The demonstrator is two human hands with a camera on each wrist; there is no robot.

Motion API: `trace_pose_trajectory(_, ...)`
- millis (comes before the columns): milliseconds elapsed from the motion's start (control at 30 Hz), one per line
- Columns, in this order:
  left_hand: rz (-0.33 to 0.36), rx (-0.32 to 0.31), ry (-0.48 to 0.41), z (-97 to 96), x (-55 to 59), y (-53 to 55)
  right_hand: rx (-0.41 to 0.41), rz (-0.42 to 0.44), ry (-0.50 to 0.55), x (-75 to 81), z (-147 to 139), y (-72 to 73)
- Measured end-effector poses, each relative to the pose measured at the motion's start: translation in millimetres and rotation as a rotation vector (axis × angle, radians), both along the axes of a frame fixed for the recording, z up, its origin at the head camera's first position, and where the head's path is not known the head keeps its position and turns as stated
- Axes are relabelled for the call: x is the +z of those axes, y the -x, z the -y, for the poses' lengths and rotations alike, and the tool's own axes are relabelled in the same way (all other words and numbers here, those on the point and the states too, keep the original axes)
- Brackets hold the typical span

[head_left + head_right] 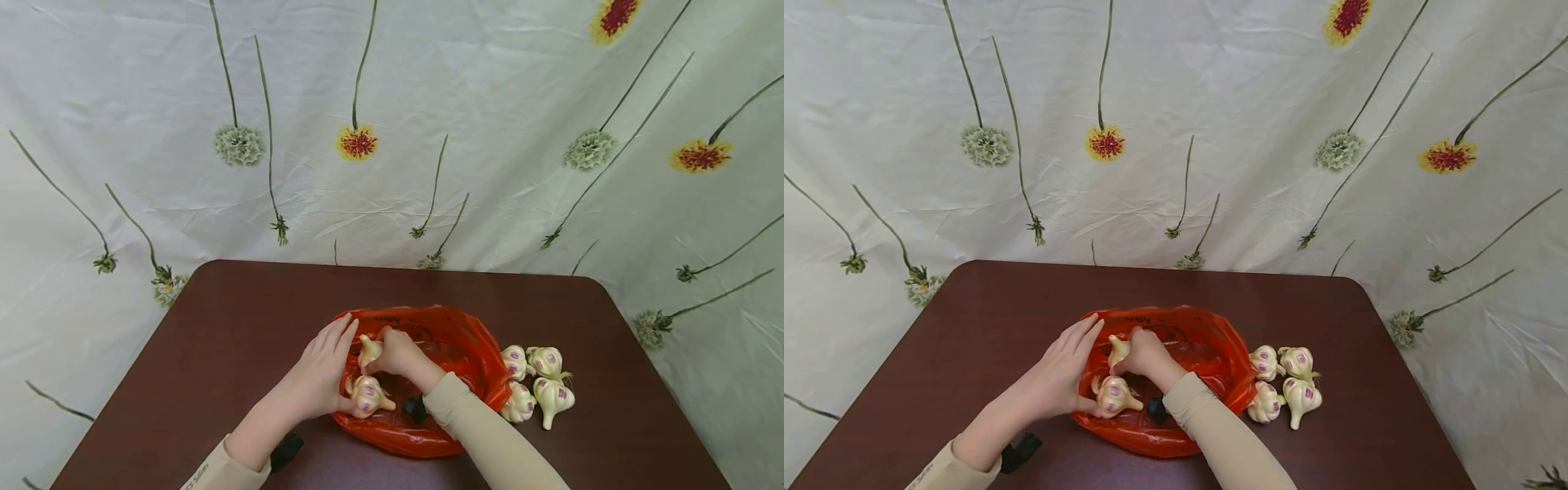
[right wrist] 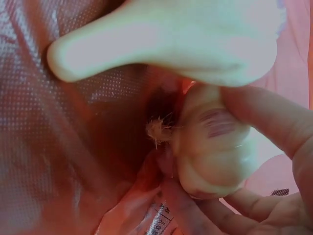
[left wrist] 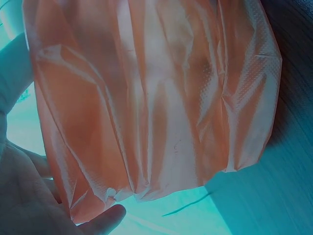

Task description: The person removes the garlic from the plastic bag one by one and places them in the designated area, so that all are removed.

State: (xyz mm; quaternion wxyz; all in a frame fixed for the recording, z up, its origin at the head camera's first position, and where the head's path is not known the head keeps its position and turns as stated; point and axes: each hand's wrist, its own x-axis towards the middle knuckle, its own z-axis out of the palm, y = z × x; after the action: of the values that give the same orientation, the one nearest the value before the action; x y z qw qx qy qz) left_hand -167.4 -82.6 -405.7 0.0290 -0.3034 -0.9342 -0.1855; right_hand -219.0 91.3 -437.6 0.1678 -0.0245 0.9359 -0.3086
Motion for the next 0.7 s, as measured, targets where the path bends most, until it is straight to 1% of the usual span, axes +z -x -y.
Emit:
trace_pose_trajectory(167, -0.003, 0.001, -0.012, 0.6, -1.0, 0.0, -0.014, 0.005, 0.028, 7.5, -4, -2.8)
trace_pose_trajectory(367, 0.015, 0.007, -0.016, -0.6, -0.1, 1.7, -0.040, 0.000, 0.083, 21.0, -15, -5.2)
trace_pose_trajectory(533, 0.018, 0.008, -0.021, -0.7, 0.3, 1.6, -0.065, 0.008, 0.092, 30.5, -22, -7.7)
trace_pose_trajectory(700, 0.020, 0.012, -0.021, -0.8, 0.5, 0.7, -0.077, 0.011, 0.124, 35.3, -29, -12.3)
